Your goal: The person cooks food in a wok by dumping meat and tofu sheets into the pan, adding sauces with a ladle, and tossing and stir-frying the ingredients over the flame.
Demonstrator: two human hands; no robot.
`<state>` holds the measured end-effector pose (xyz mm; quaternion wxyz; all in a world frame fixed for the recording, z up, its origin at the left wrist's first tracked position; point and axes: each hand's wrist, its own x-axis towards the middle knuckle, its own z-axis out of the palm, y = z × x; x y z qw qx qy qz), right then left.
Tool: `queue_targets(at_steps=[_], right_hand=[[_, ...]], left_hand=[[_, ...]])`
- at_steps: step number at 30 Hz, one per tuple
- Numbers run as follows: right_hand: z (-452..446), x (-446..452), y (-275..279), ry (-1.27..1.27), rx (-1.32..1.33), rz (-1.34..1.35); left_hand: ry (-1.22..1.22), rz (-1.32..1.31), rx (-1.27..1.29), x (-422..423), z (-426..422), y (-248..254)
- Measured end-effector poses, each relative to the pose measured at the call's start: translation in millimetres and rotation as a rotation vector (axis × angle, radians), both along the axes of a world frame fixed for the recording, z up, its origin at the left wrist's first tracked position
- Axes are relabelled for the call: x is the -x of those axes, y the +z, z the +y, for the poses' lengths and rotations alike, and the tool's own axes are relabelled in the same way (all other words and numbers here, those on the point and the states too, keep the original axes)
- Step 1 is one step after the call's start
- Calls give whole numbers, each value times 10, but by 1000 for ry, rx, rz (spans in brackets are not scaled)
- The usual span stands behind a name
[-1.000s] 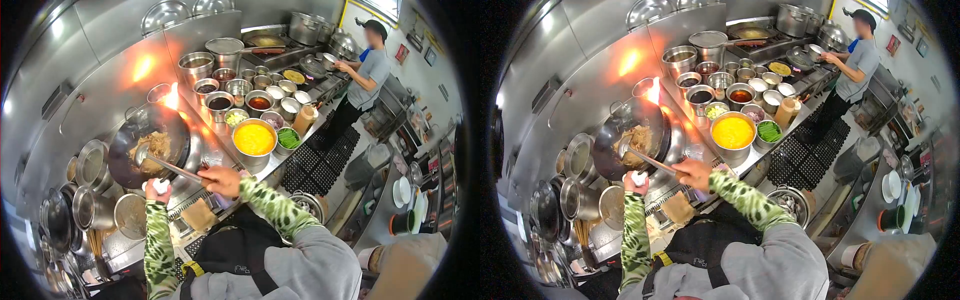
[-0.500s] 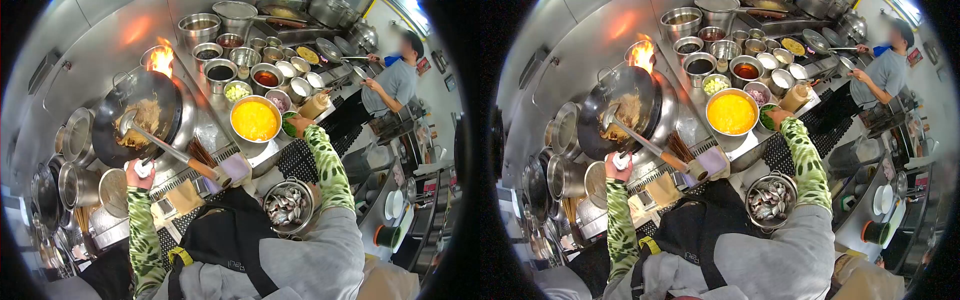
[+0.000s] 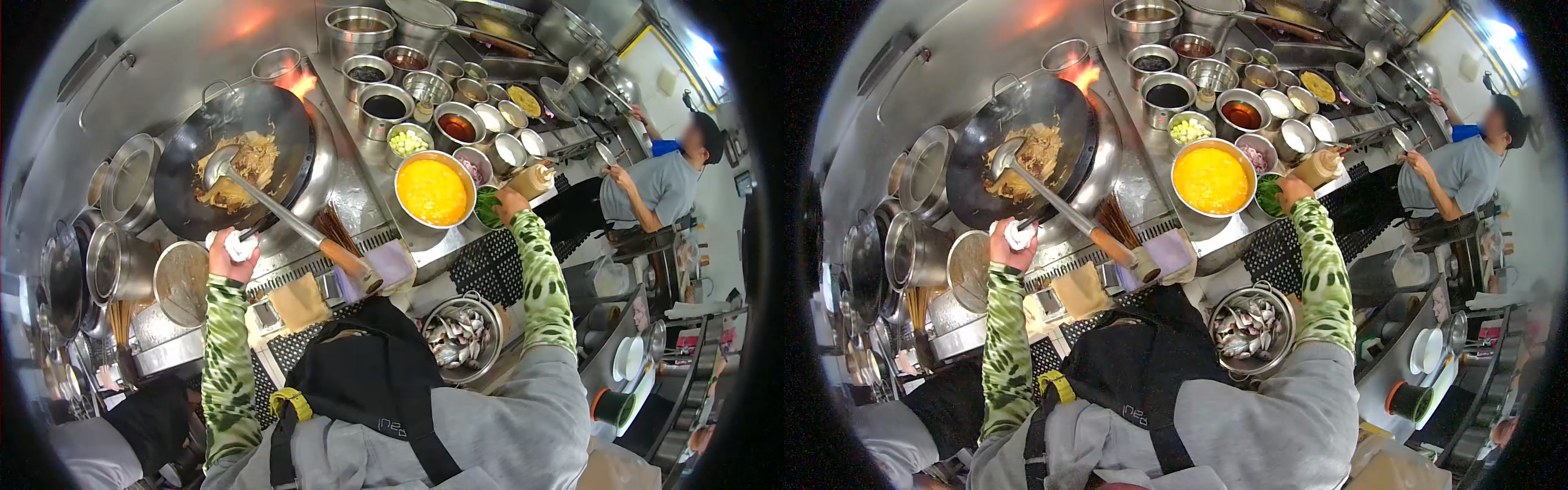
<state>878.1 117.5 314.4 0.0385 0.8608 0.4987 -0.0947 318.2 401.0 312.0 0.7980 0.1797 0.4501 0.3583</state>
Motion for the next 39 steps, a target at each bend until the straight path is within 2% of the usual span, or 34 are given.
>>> queue_targets(at_steps=[6,7,8,9,10,11,12,14,17,18,20,22,24,26,28,31,34,35,36,37,38,39], right_hand=[[-69,-157,48,28,-110,-78],[-57,-269,0,-71,-45,-119],[-40,-233,117,-112,-128,-85],[-41,-201,276,13,-288,-126],[39,-58,569,106,-347,-143],[158,103,919,146,-324,-80],[270,154,1067,204,-482,-35],[628,582,1641,439,-578,-155],[1298,1224,2277,614,-719,-119],[1545,1434,2416,681,-770,-56],[2046,1783,2574,756,-794,-102],[2559,2014,2617,805,-752,-71],[2883,2442,2767,835,-662,-72],[3244,2713,2773,899,-689,-112],[3423,3052,2873,693,-548,179],[3714,3303,2847,798,-677,-32],[3713,3496,2680,859,-908,-144],[3549,3615,2721,797,-770,-58],[3624,3420,2438,877,-888,-187],[3355,3475,2293,787,-723,31],[3198,3378,1983,866,-596,346],[2814,3473,1823,836,-431,248]], left_hand=[[-23,-58,17,16,8,-23],[-49,-118,-17,15,16,-63],[-23,-123,-10,31,35,-118],[-91,-187,-30,67,88,-220],[-43,-188,16,14,-17,-27],[16,-140,-7,6,37,-204],[31,-94,9,-10,16,-155],[5,-143,0,-28,-21,-93],[31,-125,31,-76,-18,-94],[37,-116,23,-84,-6,-127],[15,-139,-25,-85,3,-169],[78,-54,5,-116,-49,-45],[38,-76,22,-111,18,-158],[59,-59,34,-135,19,-171],[90,-74,34,-134,18,-173],[96,-15,44,-120,-67,57],[65,-10,36,-109,-63,63],[68,-15,44,-119,-49,32],[73,-22,51,-129,-35,5],[66,-37,46,-130,-41,-2],[64,-27,35,-143,-30,-37],[63,-57,28,-148,-29,-54]])
